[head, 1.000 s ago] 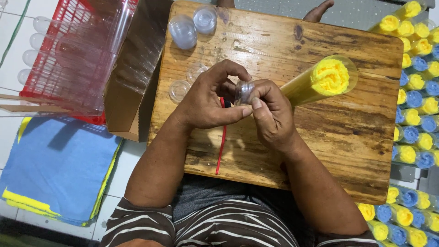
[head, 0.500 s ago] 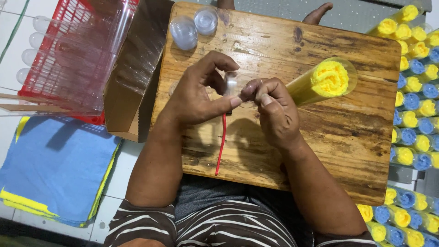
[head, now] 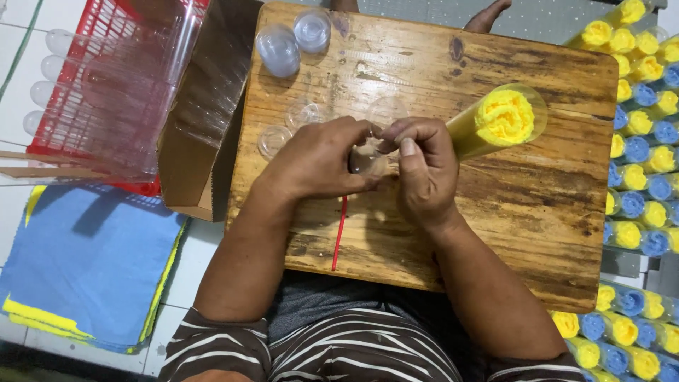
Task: The person places a blue cloth on a wooden table and brushes it with a red brush. They then fold the cloth and roll it tightly into a cylindrical shape. Finally, they place the rolled cloth into a clear plastic sleeve.
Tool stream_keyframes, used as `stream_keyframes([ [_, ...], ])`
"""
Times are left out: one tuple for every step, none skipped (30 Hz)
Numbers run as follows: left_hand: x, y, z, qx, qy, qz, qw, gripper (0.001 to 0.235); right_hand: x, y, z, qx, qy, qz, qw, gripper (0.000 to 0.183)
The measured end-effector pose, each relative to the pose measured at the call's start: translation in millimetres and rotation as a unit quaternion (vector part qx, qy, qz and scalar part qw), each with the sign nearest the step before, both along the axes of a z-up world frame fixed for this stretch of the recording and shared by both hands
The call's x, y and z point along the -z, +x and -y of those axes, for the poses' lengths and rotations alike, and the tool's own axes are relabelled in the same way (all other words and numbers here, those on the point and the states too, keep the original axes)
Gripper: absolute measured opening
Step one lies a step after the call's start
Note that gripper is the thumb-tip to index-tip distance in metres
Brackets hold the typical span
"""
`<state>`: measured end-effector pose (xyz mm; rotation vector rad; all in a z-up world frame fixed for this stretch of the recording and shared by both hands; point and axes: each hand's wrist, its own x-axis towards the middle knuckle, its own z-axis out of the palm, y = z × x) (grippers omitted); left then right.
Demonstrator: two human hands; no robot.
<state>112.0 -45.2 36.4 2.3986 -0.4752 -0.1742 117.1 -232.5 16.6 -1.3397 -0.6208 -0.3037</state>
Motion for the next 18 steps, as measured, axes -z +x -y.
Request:
stream_keyframes([
  [0, -1, 0, 0.0, 0.001, 0.001, 1.0, 0.06, 3, 0, -1, 0.0, 0.001, 0.001, 1.0, 0.014],
  [1, -2, 1, 0.005, 0.008, -0.005, 1.0, 0.062, 5, -1, -2, 0.009, -0.006, 0.022, 1.0, 0.014],
  [2, -3, 2, 0.01, 0.015, -0.011, 1.0, 0.066, 8, -2, -3, 0.018, -0.014, 0.044, 0.999, 0.015],
  [-4, -3, 1, 0.011, 0.016, -0.011, 1.0, 0.066, 10, -1, 0, 0.019, -0.013, 0.044, 0.999, 0.015],
  [-11, -3, 0, 0.005, -0.007, 0.002, 1.0, 0.065, 11, 0, 2, 0.03, -0.047, 0.071, 0.996, 0.016],
  [-18, -2, -1, 0.001, -0.03, 0.015, 0.999, 0.065, 12, 1, 5, 0.042, -0.08, 0.098, 0.991, 0.017],
  [-16, -3, -4, 0.002, -0.028, 0.016, 0.999, 0.065, 6, -1, 4, 0.044, -0.079, 0.098, 0.991, 0.017],
  [-16, -3, -7, -0.026, -0.16, -0.004, 0.987, 0.051, 0, -4, 4, 0.044, -0.069, 0.091, 0.992, 0.016],
  [-15, -3, -10, -0.054, -0.289, -0.024, 0.956, 0.045, -6, -7, 3, 0.045, -0.059, 0.084, 0.994, 0.015],
  [-15, -3, -7, -0.051, -0.287, -0.022, 0.956, 0.045, -9, -9, 2, 0.047, -0.057, 0.086, 0.994, 0.015],
  [-16, -3, -5, -0.062, -0.388, -0.076, 0.917, 0.043, -13, -10, 0, 0.02, -0.03, 0.055, 0.998, 0.016],
  [-16, -4, -3, -0.075, -0.483, -0.128, 0.863, 0.048, -16, -12, -2, -0.009, -0.003, 0.024, 1.0, 0.016],
  [-17, -3, -3, -0.075, -0.482, -0.127, 0.864, 0.048, -13, -9, -2, -0.01, -0.002, 0.025, 1.0, 0.016],
  [-17, -4, -1, -0.092, -0.514, -0.142, 0.841, 0.039, -10, -8, -1, -0.036, 0.014, -0.001, 0.999, 0.016],
  [-17, -5, 0, -0.11, -0.545, -0.157, 0.817, 0.031, -7, -7, 0, -0.063, 0.029, -0.026, 0.997, 0.015],
  [-14, -5, 0, -0.11, -0.545, -0.154, 0.816, 0.031, -6, -8, 0, -0.064, 0.029, -0.024, 0.997, 0.015],
  [-11, -5, 0, -0.108, -0.572, -0.152, 0.799, 0.028, -4, -8, 0, -0.076, 0.031, -0.05, 0.995, 0.014],
  [-8, -6, -1, -0.107, -0.598, -0.149, 0.78, 0.025, -2, -10, 0, -0.088, 0.034, -0.076, 0.993, 0.014],
])
